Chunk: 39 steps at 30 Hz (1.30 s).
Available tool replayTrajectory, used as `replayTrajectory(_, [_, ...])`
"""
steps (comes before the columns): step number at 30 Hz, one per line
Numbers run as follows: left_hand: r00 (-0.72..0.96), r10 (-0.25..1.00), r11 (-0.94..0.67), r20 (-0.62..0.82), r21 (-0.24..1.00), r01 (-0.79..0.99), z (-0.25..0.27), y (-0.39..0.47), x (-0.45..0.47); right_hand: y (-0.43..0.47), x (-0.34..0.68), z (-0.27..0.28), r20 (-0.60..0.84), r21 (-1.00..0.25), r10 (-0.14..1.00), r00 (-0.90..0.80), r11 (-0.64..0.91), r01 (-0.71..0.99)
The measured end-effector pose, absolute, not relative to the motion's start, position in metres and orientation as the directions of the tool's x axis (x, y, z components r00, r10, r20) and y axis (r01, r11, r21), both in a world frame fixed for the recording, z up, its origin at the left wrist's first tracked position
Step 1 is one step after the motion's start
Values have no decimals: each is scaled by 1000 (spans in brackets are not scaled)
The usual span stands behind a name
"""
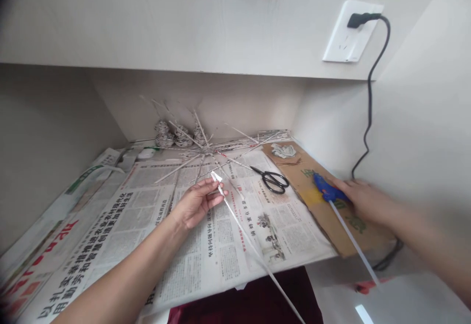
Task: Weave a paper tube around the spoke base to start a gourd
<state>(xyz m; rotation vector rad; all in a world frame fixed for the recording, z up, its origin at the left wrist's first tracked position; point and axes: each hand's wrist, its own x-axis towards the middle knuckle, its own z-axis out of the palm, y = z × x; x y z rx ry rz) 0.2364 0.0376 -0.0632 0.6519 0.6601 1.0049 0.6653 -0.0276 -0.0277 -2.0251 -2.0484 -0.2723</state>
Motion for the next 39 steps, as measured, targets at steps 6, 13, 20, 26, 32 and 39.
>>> replayTrajectory(6, [385, 902, 389, -197, 758, -524, -63, 38, 237, -27, 558, 4, 167, -43, 952, -257, 267, 963])
replayTrajectory(13, [394, 902, 384, -177, 746, -544, -63, 40, 235, -25, 408, -19, 51, -556, 954, -296, 273, 785])
replayTrajectory(20, [398, 902, 385, -166, 727, -569, -64, 46, 231, -3, 397, -40, -13, -705, 969, -248, 167, 689])
replayTrajectory(26, [430, 888, 414, -163, 691, -593, -60, 43, 232, -6, 404, -42, -285, -928, 878, -384, -153, 340])
replayTrajectory(32, [425, 891, 401, -157, 711, -577, -63, 42, 233, -12, 403, -48, -232, -908, 912, -337, -79, 411])
replayTrajectory(39, [431, 893, 379, -133, 739, -557, -63, 40, 234, -16, 398, -52, -110, -901, 960, -257, 13, 435])
